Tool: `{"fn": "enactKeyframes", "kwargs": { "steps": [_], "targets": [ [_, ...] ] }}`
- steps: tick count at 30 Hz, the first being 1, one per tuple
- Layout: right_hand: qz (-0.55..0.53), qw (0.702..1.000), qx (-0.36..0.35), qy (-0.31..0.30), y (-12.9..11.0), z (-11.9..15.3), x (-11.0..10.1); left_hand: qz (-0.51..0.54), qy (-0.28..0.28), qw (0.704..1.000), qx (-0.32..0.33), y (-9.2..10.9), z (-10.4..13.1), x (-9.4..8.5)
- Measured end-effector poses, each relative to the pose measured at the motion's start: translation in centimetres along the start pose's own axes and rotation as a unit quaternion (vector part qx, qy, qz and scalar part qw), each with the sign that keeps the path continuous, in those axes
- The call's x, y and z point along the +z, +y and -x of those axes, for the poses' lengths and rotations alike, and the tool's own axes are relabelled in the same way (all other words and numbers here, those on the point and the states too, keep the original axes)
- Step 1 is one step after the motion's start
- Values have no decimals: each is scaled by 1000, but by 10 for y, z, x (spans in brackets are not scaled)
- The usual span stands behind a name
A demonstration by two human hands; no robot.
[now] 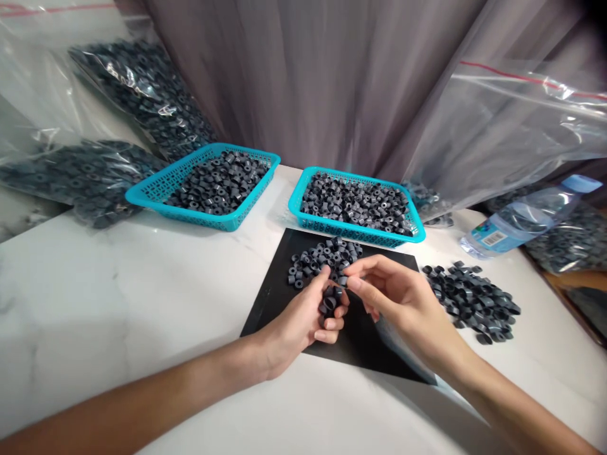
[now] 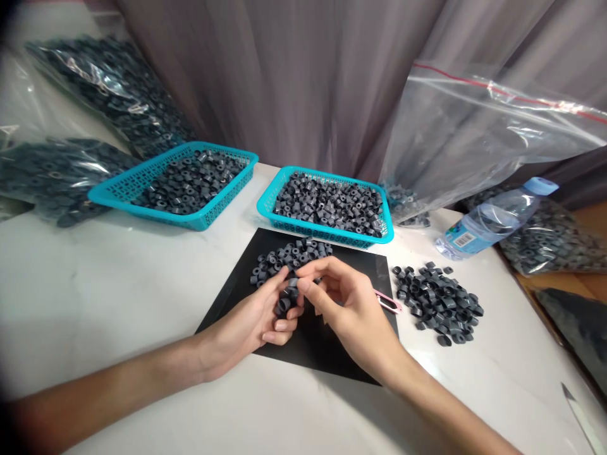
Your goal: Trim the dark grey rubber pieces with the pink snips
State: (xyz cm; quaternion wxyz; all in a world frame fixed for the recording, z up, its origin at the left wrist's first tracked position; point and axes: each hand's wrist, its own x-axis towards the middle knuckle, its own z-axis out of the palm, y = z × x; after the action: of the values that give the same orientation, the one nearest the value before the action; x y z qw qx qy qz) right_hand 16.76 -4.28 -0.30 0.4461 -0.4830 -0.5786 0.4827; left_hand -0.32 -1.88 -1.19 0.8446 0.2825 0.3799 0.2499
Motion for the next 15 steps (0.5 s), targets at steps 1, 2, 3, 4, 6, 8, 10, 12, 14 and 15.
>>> {"fn": "enactKeyframes", "kwargs": {
  "steps": [1,2,3,4,6,8,10,12,14,15],
  "targets": [
    [3,1000,-4,12,0,0,-2,0,3,1000,-1,0,0,0],
    [7,1000,-8,22,-1,-1,-3,-2,4,1000,-2,0,0,0],
    [13,999,-13,28,-1,-1,-4,-6,2,1000,-3,-1,0,1],
    [21,999,-15,29,-2,0,-4,-12,0,1000,-5,-1,0,1],
    [40,999,-10,9,-4,2,-1,-24,-5,1000,-8,-1,0,1],
    [54,998,-6,-16,-4,6,6,-33,-7,999,-3,-1,1,2],
    [83,995,-35,-34,-4,10,15,-39,-9,999,7,-1,3,2],
    [142,983,-100,-54,-3,13,21,-39,-16,999,13,-1,3,2],
    [200,964,-157,-76,-4,13,24,-31,-27,999,18,-1,3,1],
    [214,958,-175,-76,-5,12,23,-24,-32,999,19,-1,3,0]
  ]
}}
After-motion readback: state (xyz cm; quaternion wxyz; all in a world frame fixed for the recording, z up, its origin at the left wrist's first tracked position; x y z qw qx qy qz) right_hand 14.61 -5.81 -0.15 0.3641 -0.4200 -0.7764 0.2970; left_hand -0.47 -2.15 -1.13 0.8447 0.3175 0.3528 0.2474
